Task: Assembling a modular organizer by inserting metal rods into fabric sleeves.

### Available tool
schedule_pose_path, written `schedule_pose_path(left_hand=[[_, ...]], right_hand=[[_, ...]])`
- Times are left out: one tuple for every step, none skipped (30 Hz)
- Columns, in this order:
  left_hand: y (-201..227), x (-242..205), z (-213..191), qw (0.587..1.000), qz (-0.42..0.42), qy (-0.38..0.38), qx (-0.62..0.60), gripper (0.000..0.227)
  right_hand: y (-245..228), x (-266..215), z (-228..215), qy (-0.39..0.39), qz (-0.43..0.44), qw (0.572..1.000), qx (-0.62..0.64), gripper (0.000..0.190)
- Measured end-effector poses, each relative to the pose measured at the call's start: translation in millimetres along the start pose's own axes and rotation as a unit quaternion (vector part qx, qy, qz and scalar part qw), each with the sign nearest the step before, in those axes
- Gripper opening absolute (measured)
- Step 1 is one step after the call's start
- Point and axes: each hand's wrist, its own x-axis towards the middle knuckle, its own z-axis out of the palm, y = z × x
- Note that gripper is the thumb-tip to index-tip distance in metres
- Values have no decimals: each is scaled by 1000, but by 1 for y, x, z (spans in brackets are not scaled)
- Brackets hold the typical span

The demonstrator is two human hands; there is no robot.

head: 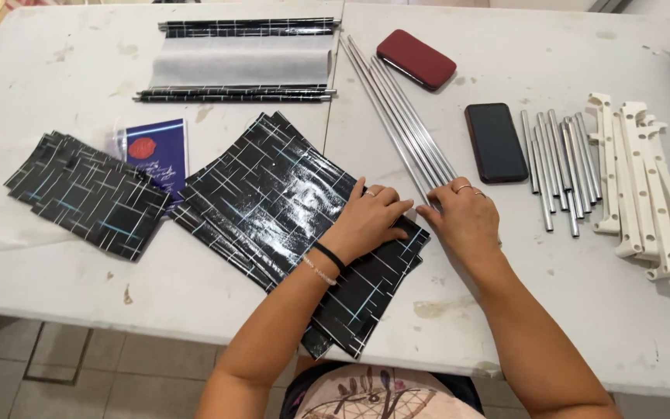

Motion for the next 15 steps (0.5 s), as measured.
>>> schedule_pose_path(left_hand=[[-3,2,4,1000,0,-2,-3,55],[-7,3,9,1000,15,21,2,48],[-11,3,12,999,28,44,9,43],[-11,-1,18,999,26,41,7,43],[-15,-2,22,996,38,79,9,38],[-20,-3,25,992,49,117,10,33],[-21,-3,19,992,46,118,11,33],[-22,-5,14,988,48,150,-9,26],[-23,-7,8,982,48,182,-28,21],[-21,-7,1,982,43,183,-27,21],[-21,-7,-7,976,30,209,-43,18],[-20,-7,-14,970,18,236,-58,16],[-20,-7,-27,970,15,237,-56,16],[-21,-7,-39,970,7,233,-63,12],[-20,-6,-49,971,0,228,-72,15]], right_hand=[[1,0,2,-3,2,1000,-1,34],[2,0,5,9,-3,1000,-17,30],[1,1,7,21,-10,999,-32,27],[-1,-5,0,17,-10,999,-31,27],[-4,-4,-8,3,27,1000,-15,25],[-8,-4,-16,-11,64,998,1,23],[-1,-4,-20,-12,61,998,1,23],[6,-5,-23,11,81,996,24,23],[13,-5,-26,33,100,993,47,23],[11,-4,-40,31,95,994,49,23],[9,-4,-54,89,109,977,157,18],[8,-4,-69,145,123,946,264,13],[15,0,-67,144,120,946,265,13],[23,4,-65,211,121,899,364,10],[33,6,-64,274,123,837,456,16]])
